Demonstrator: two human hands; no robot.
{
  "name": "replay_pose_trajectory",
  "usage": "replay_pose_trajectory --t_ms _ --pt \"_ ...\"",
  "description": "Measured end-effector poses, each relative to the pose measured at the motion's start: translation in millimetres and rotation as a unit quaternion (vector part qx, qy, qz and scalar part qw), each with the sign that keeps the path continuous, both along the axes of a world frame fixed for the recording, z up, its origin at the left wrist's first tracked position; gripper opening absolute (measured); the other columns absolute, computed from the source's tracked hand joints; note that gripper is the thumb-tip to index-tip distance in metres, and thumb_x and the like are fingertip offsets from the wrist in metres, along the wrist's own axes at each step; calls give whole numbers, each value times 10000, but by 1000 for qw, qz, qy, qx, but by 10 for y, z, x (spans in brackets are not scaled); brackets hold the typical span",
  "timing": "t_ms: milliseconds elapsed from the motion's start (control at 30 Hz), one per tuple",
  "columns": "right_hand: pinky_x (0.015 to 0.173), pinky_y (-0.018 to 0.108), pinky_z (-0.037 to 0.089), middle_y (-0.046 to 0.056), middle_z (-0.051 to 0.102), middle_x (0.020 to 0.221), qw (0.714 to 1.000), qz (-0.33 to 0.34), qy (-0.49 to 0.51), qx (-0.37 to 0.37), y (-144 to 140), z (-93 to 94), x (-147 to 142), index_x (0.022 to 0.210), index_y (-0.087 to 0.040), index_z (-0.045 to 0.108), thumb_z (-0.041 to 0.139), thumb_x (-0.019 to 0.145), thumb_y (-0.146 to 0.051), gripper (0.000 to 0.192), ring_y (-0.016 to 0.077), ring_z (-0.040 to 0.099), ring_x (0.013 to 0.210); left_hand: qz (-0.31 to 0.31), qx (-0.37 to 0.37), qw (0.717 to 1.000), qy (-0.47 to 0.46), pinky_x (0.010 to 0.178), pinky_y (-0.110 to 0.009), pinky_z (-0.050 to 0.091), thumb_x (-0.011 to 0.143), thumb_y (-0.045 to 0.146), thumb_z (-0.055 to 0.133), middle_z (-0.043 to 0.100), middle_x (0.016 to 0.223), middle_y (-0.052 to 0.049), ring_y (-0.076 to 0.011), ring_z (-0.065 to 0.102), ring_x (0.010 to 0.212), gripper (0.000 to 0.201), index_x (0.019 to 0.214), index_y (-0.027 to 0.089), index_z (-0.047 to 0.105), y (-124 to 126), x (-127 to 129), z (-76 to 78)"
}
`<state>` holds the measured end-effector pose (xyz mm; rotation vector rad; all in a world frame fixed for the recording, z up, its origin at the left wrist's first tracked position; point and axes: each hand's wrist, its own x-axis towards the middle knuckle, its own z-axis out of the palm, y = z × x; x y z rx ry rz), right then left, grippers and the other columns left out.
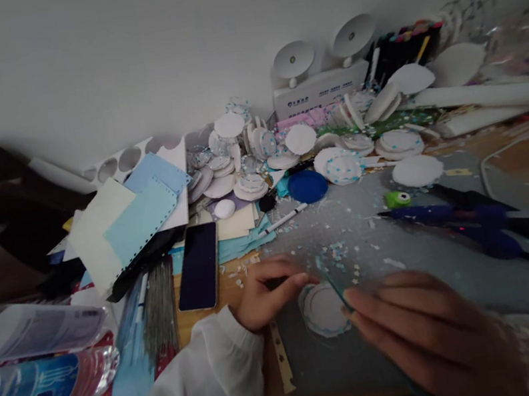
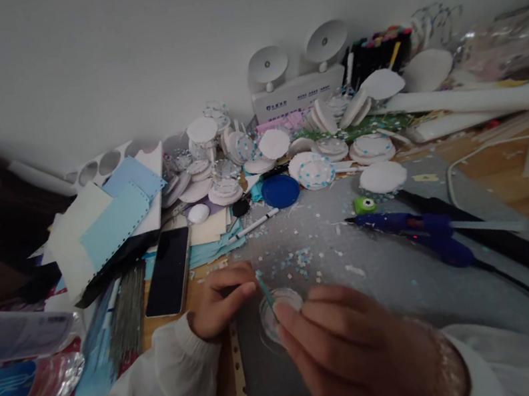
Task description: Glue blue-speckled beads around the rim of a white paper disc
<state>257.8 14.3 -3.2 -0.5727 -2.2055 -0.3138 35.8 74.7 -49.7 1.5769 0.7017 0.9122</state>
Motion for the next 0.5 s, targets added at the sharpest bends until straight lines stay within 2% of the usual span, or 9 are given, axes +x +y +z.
replay_pose_trajectory --t_ms 67,200,267,333,400,500 --pt "834 278 522 54 709 977 999 4 -34 33 -15 -16 -101 847 -173 678 513 873 -40 213 135 602 921 -10 -29 999 -40 580 -257 384 862 434 615 605 622 -54 -130 505 603 380 675 122 724 -23 -18 -3" --pt "834 309 509 61 719 976 996 0 -85 15 28 -100 -262 843 -173 685 417 910 -67 295 160 600 908 -48 -91 992 -71 533 -254 323 808 480 663 503 521 -11 -102 428 532 476 502 120 603 -82 -14 -23" --pt "838 326 498 66 713 987 997 13 -81 12 66 -145 -326 843 -157 680 432 910 -78 269 174 601 896 -34 -130 989 -57 519 -252 292 778 453 702 462 504 6 -93 394 520 477 465 122 561 -104 -1 -35" --pt "854 329 490 66 704 997 998 16 -63 -19 88 -175 -353 902 -138 678 459 909 -86 225 179 597 920 -3 -160 986 -56 519 -249 290 748 428 733 481 515 7 -93 401 523 426 492 119 594 -114 9 -53" --pt "878 323 484 63 694 991 998 4 -31 -57 61 -192 -295 968 -133 664 478 900 -76 206 175 588 958 22 -173 982 -73 541 -250 323 740 418 734 539 546 -8 -108 454 546 367 546 119 648 -108 11 -77" --pt "888 337 486 52 675 953 993 -58 2 -100 -114 -235 11 999 -188 628 500 870 -71 216 176 590 946 42 -174 979 -94 559 -249 351 753 392 705 580 570 -18 -120 495 567 331 554 131 662 -71 6 -125"
